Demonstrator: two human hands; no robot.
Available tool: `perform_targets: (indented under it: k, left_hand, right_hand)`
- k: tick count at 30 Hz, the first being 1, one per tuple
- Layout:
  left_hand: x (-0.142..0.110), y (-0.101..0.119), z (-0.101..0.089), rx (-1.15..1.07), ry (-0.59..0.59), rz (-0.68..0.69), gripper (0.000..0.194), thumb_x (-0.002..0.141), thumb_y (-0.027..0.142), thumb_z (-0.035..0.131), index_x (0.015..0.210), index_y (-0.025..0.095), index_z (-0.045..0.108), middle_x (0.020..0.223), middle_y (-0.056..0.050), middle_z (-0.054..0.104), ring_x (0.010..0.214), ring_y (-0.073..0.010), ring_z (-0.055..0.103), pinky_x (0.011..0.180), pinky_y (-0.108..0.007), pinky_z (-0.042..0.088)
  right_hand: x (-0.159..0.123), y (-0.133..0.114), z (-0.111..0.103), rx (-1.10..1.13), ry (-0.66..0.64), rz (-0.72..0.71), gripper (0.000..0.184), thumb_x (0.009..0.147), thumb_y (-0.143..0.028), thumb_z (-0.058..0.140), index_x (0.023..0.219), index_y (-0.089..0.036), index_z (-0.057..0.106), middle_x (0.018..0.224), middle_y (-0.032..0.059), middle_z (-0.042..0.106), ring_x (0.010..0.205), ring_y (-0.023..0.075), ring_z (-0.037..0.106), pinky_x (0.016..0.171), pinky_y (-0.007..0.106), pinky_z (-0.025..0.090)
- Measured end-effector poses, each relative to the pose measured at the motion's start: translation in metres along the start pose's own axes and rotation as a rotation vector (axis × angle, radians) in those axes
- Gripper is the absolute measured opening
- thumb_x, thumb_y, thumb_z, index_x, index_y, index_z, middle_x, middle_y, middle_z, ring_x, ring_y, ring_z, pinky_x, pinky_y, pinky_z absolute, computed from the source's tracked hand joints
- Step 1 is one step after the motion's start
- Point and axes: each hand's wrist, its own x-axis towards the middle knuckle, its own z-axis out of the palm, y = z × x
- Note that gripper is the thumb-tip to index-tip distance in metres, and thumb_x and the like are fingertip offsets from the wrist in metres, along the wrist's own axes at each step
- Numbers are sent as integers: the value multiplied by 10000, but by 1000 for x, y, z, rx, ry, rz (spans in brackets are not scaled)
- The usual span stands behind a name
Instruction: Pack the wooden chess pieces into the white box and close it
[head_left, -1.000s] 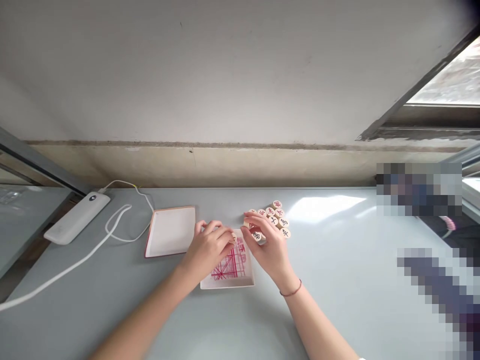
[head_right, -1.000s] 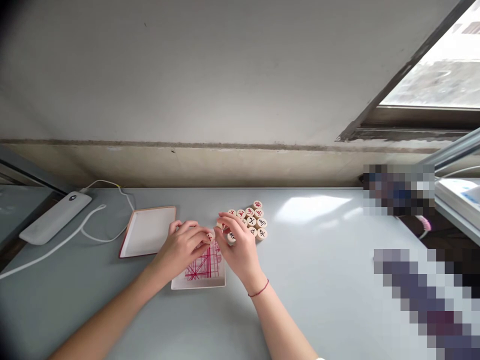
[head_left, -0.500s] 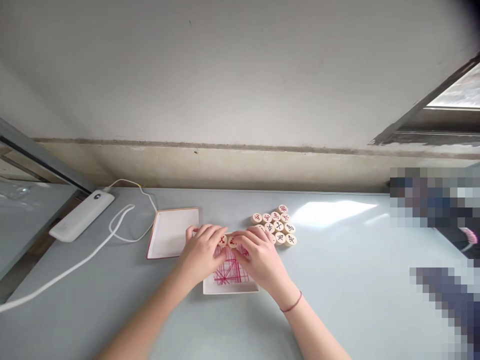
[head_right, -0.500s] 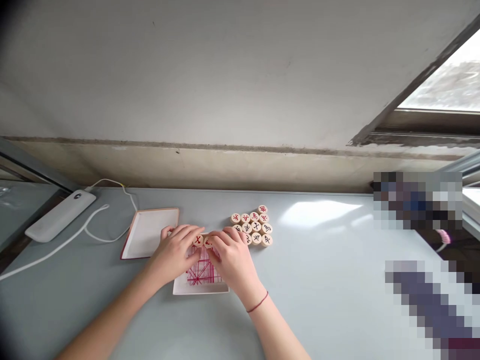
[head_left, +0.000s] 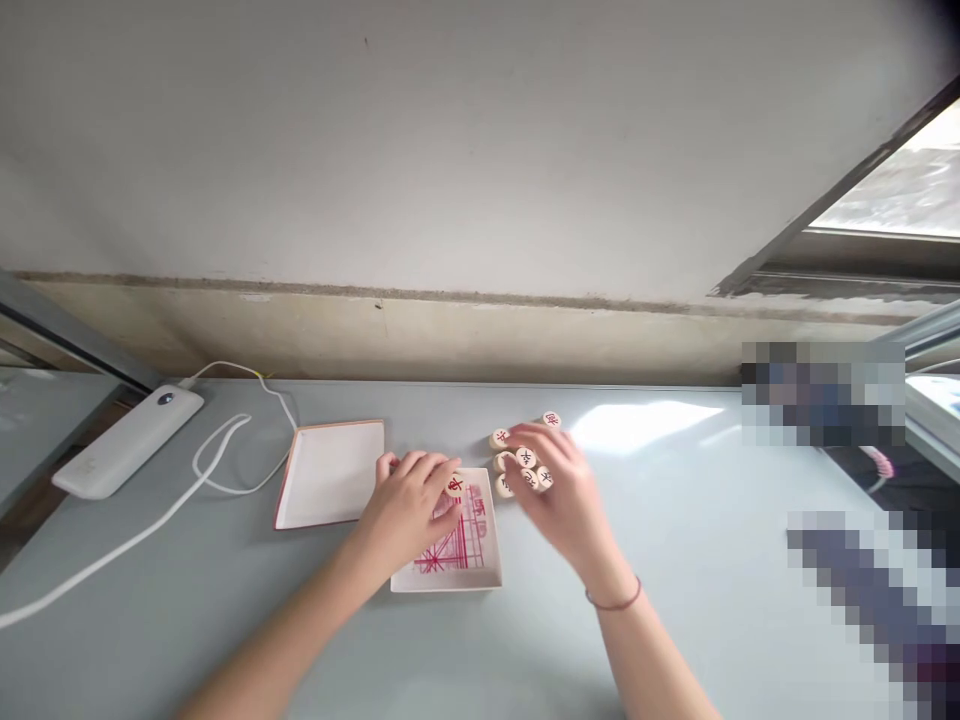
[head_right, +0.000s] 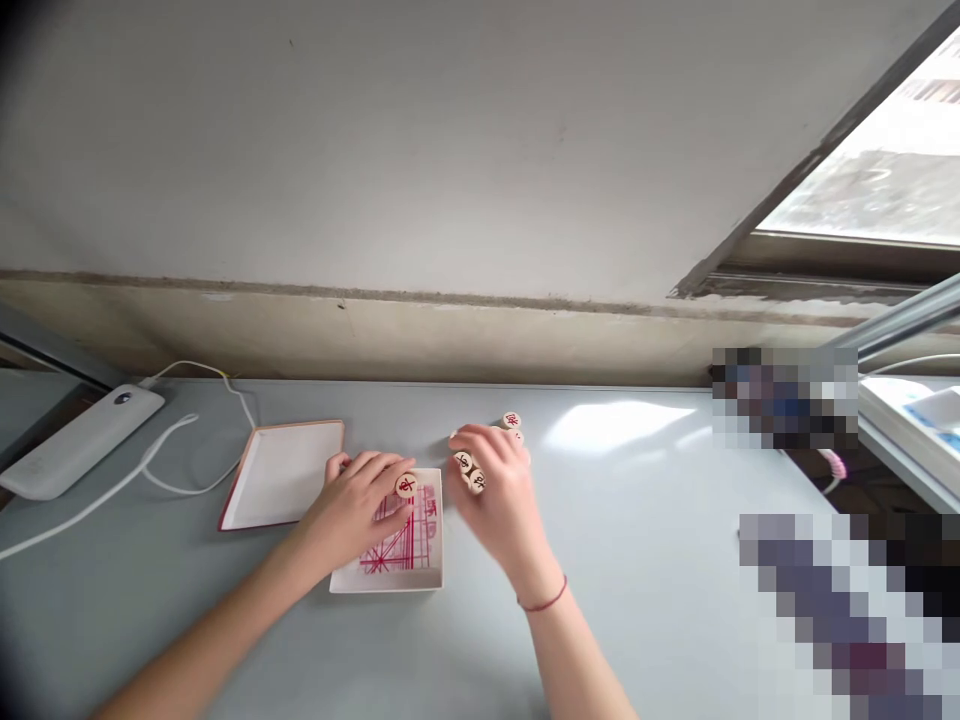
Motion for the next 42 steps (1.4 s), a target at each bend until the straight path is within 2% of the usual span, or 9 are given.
perform_targets:
  k: [3,7,10,15,21,24,29,35,42]
  left_hand:
    - [2,0,4,24,4,12,286,863,255,585,1145,223,554,1087,-37,658,965,-214,577,865,-397,297]
    - [1,-2,10,44,35,14,205,880,227,585,1084,219,577,1031,-21,665,934,-200,586,849,-383,303]
    - [-2,-2,12,41,57,19,253,864,223,602,1115,215,569,1032,-22,666,941,-204,588,848,-387,306]
    - [-7,-2,11,12,61,14,333,852,262,610,1174,201,551,1061,-40,664,969,-217,586,868,-400,326]
    - [-3,-7,0,-87,119,71,377,899,315,547,1259,213,502,1132,-82,629,1025,-238,577,878,-403,412]
    - [5,-6,-6,-167,135,118,429,932,319,502,1344,247,409,1181,-92,591,1040,-237,584,876,-395,467]
    - [17,4,-7,-215,140,188,488,959,303,462,1416,279,291,1237,-84,552,1022,-216,609,867,-376,518]
    - [14,12,2,-279,135,124,331,923,184,482,1242,274,489,1111,-43,590,892,-172,637,761,-305,536]
    - [12,16,3,-186,119,138,99,809,113,588,816,210,568,970,-1,676,934,-187,604,829,-382,389]
  right_hand:
    - [21,27,-21,-154,91,269,167,853,-336,491,909,-222,598,924,69,657,795,214,595,692,332,456]
    - [51,59,-31,-434,-250,601,338,855,-479,448,994,-208,595,818,67,673,703,218,598,587,296,403]
    - [67,71,-24,-546,-491,669,384,845,-508,438,969,-183,601,788,90,670,727,240,616,567,291,387]
    - [78,77,-8,-587,-586,668,223,780,-384,530,740,-187,625,712,111,656,675,253,623,536,294,363]
    - [76,54,-18,-552,-398,633,216,807,-346,517,896,-185,630,817,105,686,815,263,645,598,299,422]
    - [55,24,-22,-180,-233,523,283,818,-406,555,1016,-206,591,876,73,700,740,211,662,583,282,473]
    - [10,-13,-6,502,-371,481,293,822,-413,621,1041,-230,552,921,56,694,721,170,681,604,293,571]
    - [-5,-4,6,698,-329,512,300,820,-433,643,1002,-214,550,878,45,679,704,161,672,617,314,598]
    - [-5,7,-1,654,-132,547,326,766,-475,688,923,-203,598,1088,99,652,704,156,659,600,311,605]
